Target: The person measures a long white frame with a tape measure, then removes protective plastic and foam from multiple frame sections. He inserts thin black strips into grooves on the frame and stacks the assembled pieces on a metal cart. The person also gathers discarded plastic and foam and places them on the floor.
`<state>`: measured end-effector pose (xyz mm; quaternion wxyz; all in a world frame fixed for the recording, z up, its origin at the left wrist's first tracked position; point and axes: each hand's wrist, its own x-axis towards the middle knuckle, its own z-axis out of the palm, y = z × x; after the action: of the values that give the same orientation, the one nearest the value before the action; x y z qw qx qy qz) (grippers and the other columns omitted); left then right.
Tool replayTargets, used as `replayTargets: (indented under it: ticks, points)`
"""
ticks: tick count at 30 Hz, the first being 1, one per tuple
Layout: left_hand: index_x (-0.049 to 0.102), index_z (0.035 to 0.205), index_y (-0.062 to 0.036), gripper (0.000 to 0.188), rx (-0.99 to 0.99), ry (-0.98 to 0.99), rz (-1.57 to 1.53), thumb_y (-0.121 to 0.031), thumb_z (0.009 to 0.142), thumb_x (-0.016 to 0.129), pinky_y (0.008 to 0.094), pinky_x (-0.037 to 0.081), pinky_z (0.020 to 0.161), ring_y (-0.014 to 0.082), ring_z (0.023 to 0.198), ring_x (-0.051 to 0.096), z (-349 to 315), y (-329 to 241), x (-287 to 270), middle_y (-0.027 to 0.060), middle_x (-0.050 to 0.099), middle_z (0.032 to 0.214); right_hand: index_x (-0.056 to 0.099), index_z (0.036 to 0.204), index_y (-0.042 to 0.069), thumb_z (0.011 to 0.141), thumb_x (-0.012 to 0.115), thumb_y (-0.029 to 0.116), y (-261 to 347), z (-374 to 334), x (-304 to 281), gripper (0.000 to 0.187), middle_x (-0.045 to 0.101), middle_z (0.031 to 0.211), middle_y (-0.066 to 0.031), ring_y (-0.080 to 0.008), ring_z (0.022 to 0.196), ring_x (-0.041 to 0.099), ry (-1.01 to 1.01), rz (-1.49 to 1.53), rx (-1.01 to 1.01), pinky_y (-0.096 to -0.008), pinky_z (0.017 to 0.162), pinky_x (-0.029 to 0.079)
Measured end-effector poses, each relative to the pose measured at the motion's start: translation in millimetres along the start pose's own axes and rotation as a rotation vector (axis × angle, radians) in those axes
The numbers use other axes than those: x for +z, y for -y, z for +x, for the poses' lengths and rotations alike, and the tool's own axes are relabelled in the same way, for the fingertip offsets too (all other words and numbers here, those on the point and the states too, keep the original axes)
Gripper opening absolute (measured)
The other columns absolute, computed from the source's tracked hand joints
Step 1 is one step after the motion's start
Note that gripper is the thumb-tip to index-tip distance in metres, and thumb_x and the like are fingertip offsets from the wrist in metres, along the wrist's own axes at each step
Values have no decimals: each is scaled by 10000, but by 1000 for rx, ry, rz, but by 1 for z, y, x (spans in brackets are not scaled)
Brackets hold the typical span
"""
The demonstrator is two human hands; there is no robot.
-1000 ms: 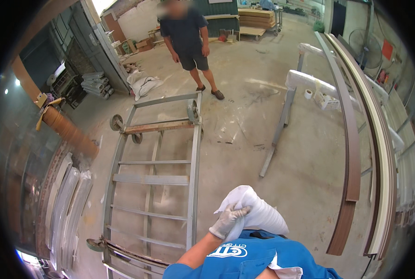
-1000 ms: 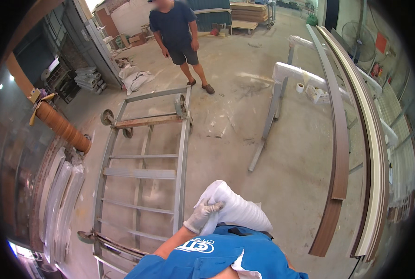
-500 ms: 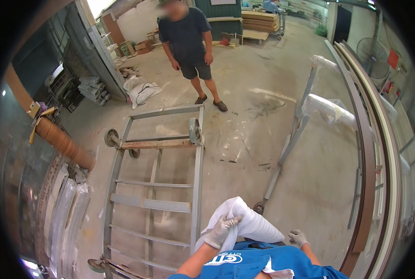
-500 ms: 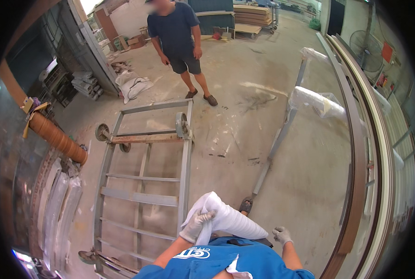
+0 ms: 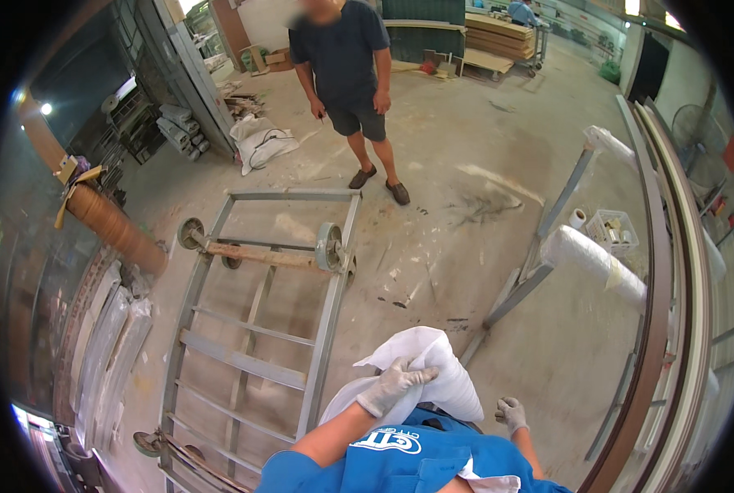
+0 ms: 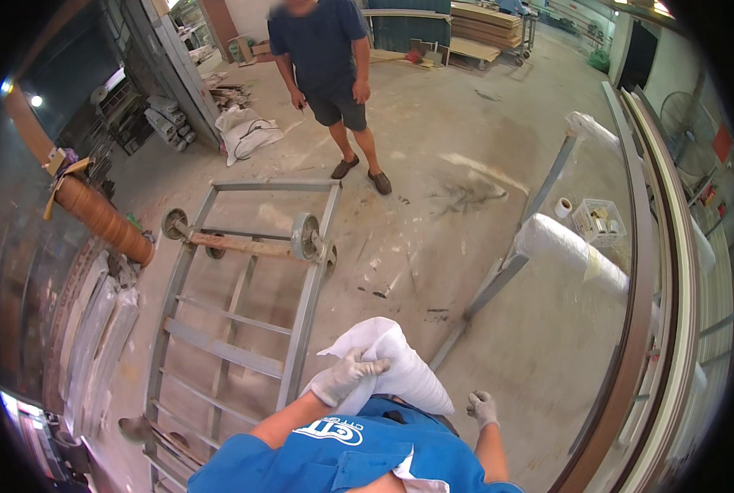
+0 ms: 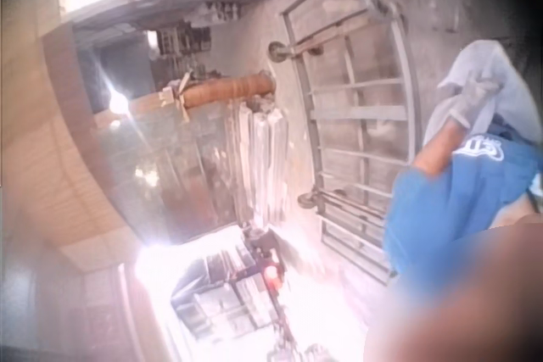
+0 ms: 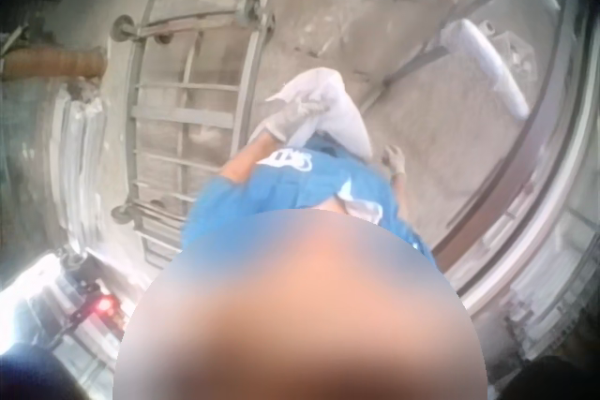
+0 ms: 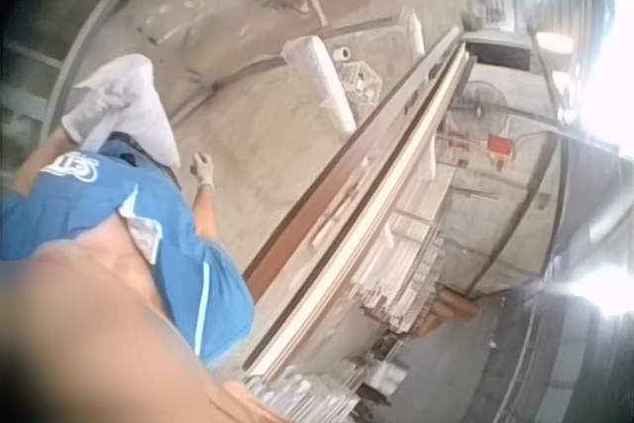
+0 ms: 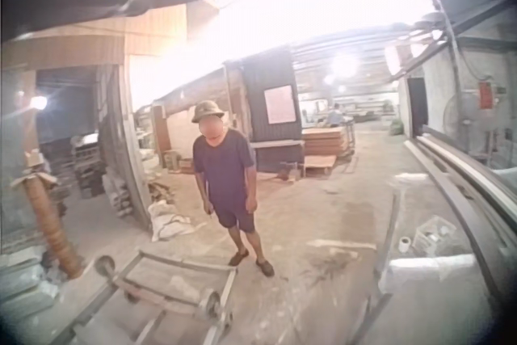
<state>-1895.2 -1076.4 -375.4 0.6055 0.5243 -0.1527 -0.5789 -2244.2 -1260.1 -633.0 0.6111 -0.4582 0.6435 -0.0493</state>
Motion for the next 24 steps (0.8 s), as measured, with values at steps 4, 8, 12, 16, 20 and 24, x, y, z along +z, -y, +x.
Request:
replayTargets:
  ticks: [4, 8, 12, 16, 20, 24]
  points:
    - [634, 1278, 34, 438, -72, 103, -24, -200, 933, 768, 320, 519, 954, 161, 1063, 648, 49, -27, 6, 83, 694, 1158, 620, 1290, -18, 951, 709, 215, 53, 21, 8, 421, 704, 1084, -138, -226, 800, 706, 10, -14, -113, -361, 679, 604]
    - [632, 1294, 37, 426, -66, 193, -26, -190, 952, 748, 320, 551, 915, 162, 1045, 666, 107, -57, 3, 93, 702, 1150, 640, 1269, -19, 929, 725, 210, 125, 43, 40, 419, 716, 1123, -152, -241, 901, 722, 114, -75, -223, -342, 731, 599]
    - [604, 1350, 41, 487, -63, 293, -104, -188, 947, 753, 323, 539, 949, 172, 1089, 663, 179, -101, -10, 113, 698, 1210, 628, 1301, -8, 908, 743, 230, 236, 60, 94, 474, 714, 1202, -166, -268, 1050, 714, 130, -333, -530, -367, 888, 572]
    - [615, 1368, 3, 491, 64, 389, 93, -190, 940, 761, 322, 510, 987, 167, 1091, 649, 242, -161, -34, 79, 705, 1219, 595, 1368, 36, 856, 791, 278, 346, 60, 135, 599, 711, 1245, -164, -258, 1150, 685, 189, -297, -685, -362, 968, 529]
    - [627, 1356, 2, 479, 162, 369, 185, -203, 944, 756, 325, 496, 999, 158, 1110, 635, 291, -212, -67, 77, 715, 1212, 643, 1313, 41, 788, 827, 294, 435, 102, 153, 611, 716, 1206, -183, -274, 1119, 699, 120, -705, -700, -371, 958, 534]
    - [632, 1348, 19, 489, 248, 266, 256, -210, 935, 761, 331, 484, 1019, 153, 1140, 631, 318, -239, -96, 95, 720, 1228, 668, 1262, 38, 843, 767, 205, 477, 149, 159, 462, 722, 1164, -186, -299, 1016, 731, 70, -689, -702, -388, 872, 562]
